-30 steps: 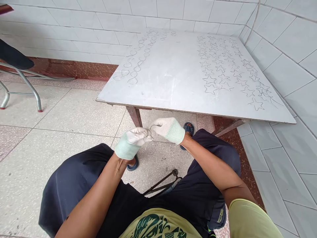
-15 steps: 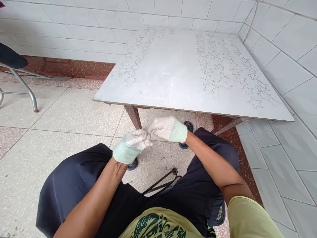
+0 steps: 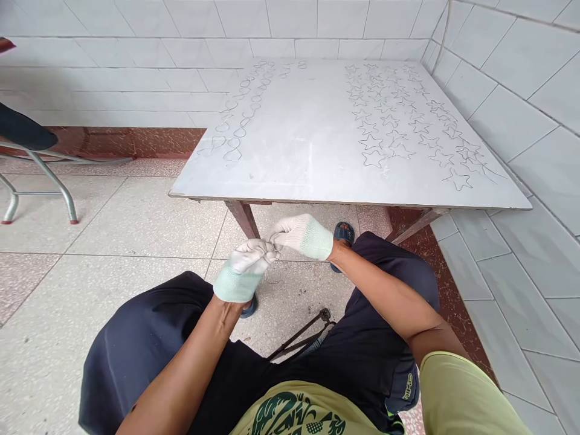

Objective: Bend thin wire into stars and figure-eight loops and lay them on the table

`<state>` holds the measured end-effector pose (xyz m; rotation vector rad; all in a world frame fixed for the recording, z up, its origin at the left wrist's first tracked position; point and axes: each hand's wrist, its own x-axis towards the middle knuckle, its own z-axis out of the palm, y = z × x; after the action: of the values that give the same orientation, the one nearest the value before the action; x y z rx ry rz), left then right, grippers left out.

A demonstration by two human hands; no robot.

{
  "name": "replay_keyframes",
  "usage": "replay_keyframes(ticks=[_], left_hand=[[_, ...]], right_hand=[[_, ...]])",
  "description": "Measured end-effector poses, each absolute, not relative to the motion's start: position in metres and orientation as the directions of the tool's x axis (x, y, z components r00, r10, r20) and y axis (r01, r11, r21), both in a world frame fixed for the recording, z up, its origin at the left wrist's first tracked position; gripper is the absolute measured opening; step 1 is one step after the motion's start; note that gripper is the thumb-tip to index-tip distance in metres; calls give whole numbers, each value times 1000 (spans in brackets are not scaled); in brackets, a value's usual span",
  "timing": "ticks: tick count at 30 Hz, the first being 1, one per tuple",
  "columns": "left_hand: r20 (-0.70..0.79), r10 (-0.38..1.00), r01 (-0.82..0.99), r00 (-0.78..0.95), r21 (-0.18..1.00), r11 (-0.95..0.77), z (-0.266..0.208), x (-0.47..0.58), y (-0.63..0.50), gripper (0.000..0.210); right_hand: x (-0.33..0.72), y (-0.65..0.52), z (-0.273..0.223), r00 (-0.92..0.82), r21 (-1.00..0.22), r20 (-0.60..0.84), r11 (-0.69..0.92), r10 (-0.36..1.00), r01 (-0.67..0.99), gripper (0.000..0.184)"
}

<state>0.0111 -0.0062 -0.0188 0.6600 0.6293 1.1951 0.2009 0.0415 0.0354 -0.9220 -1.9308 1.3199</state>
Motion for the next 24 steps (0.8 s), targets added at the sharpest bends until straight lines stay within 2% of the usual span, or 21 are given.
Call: replay_keyframes(ticks=[4,8,11,13,15,17,21,24], left_hand=[[-85,969,-618,234,756,216,-21,13,-4,42],[-128,959,-537,253,806,250,-19,6,-5,41],[-152,973,-367,174,907,207,-12,-4,-6,45],[-159,984,-199,76,965,171,-3,-10,-7,44],[-169,985,-32,24,985,170,6,-12,-10,41],[-191,981,47,25,981,190,12,-12,-12,35],[-198,980,28,15,980,198,13,-9,-14,30],[-178,981,-69,-75,983,172,8,-7,-13,31]], right_hand=[[198,42,34,-536,-965,45,175,843,195,18],[206,42,42,-565,-897,152,353,811,266,21],[213,44,46,-582,-772,268,533,768,348,25],[215,46,44,-593,-703,299,593,748,392,26],[214,46,39,-611,-666,312,626,727,406,27],[212,46,34,-636,-647,321,653,702,395,29],[204,42,32,-642,-637,268,632,718,442,26],[200,42,35,-478,-681,208,477,853,555,22]])
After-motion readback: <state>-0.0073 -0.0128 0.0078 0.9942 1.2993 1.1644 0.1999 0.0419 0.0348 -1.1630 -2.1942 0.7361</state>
